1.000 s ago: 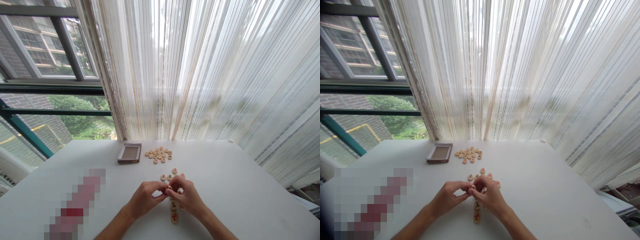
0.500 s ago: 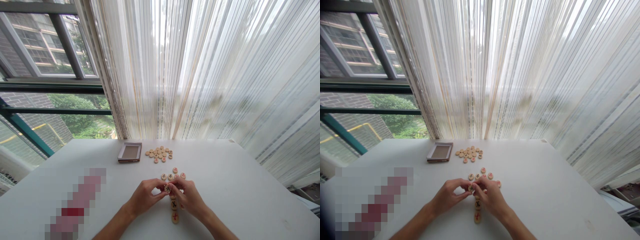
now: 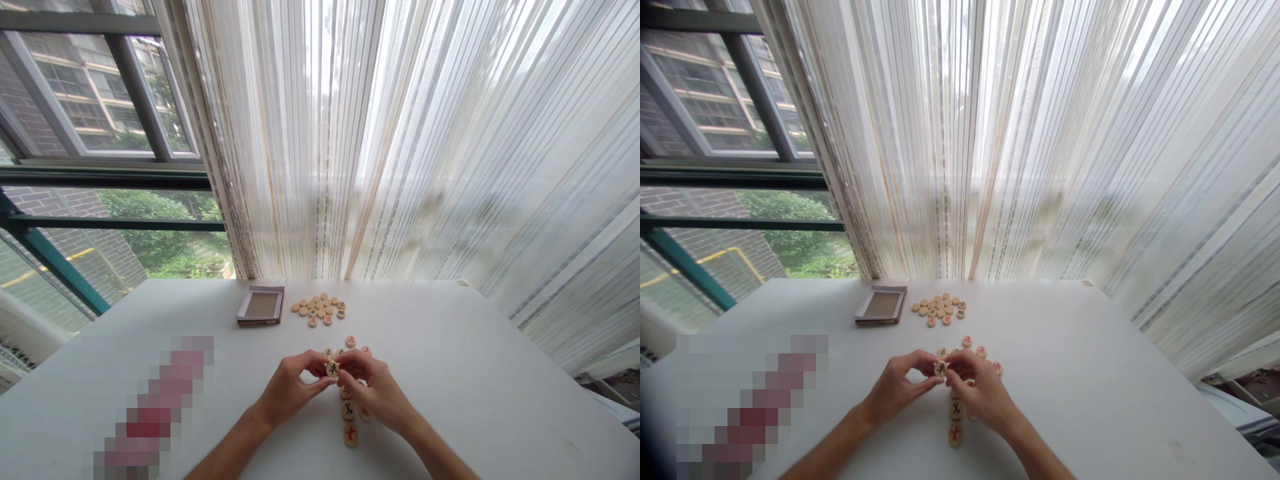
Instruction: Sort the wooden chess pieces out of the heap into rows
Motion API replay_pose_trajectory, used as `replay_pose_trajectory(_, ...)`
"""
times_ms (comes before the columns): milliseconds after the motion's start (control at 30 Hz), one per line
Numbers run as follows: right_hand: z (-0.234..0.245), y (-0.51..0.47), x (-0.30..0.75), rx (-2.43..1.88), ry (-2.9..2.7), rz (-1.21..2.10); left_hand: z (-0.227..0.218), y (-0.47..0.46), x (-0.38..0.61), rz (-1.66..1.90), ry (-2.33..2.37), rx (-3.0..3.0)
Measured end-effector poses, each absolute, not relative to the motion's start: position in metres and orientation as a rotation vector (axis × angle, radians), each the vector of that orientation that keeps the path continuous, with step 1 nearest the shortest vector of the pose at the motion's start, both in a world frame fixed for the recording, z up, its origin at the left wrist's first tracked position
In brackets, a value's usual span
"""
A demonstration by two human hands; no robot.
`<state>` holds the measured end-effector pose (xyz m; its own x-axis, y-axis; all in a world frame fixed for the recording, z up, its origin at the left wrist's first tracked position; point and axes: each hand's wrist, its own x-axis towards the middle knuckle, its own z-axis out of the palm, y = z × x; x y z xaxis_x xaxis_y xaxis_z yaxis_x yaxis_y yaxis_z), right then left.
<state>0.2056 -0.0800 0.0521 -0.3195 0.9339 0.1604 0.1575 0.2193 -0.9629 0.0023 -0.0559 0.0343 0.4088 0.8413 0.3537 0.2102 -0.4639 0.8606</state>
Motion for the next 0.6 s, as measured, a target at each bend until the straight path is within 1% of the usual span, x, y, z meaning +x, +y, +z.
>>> replay_pose_trajectory(300,0.0531,-0.0784,0.2055,-1.043,-1.641,1.185,0.0406,-0.0569,0.0049,0.976,0.827,1.69)
replay_pose_trajectory(600,0.047,-0.0812,0.2042,-1.043,-1.65,1.057,0.0365,-0.0546,0.0073,0.989,0.818,1.484)
